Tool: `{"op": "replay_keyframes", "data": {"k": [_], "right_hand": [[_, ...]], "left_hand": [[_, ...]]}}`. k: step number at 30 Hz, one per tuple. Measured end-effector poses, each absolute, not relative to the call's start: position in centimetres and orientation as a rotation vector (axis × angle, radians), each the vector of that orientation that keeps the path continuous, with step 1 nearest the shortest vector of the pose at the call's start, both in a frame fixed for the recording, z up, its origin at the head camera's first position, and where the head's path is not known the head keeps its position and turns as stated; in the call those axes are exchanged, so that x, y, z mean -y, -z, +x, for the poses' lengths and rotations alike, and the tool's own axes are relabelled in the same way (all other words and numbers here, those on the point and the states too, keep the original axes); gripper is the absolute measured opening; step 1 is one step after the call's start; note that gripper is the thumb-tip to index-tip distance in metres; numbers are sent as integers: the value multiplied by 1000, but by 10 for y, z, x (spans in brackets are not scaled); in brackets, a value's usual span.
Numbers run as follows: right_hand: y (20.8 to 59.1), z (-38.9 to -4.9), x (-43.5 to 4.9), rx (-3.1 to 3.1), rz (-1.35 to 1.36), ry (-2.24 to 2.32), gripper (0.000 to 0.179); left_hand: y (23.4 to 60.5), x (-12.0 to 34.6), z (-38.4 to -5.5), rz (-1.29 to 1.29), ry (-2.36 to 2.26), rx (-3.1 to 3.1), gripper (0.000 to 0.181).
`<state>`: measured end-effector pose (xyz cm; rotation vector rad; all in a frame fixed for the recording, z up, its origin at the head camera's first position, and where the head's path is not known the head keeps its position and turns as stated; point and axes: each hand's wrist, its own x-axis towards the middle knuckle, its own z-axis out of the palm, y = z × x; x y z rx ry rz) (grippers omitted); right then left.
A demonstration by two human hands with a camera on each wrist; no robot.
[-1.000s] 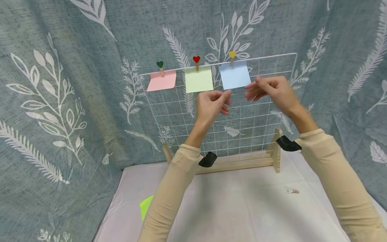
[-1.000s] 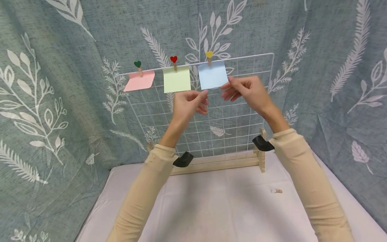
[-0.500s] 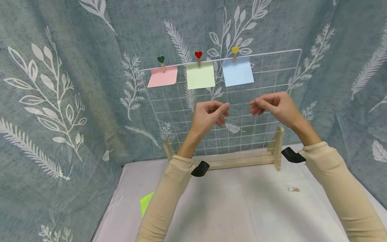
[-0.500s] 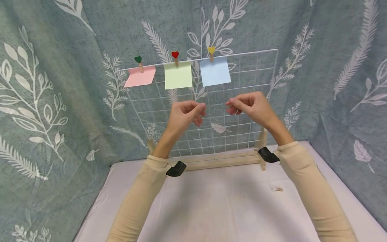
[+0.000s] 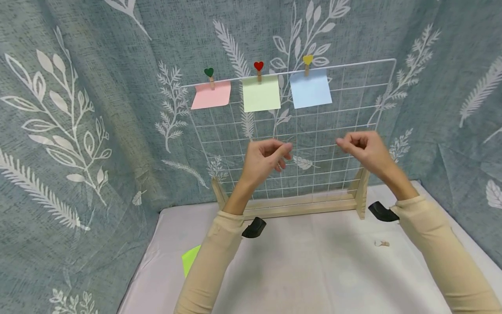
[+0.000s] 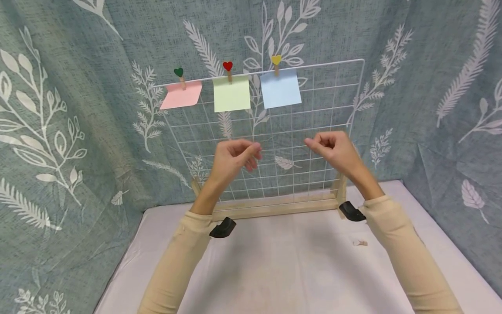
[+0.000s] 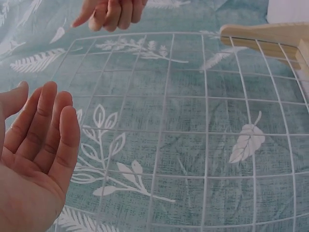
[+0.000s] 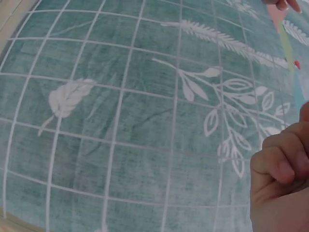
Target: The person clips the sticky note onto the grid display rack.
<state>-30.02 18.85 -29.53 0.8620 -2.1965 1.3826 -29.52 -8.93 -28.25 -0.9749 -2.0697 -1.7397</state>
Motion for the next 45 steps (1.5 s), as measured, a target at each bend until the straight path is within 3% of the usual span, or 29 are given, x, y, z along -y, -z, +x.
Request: {"op": "replay_keyframes", "data": {"k": [9, 22, 45], "right_hand": [[314, -294, -189, 2148, 783, -1414, 55], [343, -295, -203, 2259, 758, -1471, 51], [388, -280, -228, 2353, 776, -1506, 34]], "left_hand": [[286, 97, -277, -933, 1748, 2123, 18], [322, 112, -287, -912, 1774, 2100, 18], [371, 184, -258, -597, 1882, 2193, 21]]}}
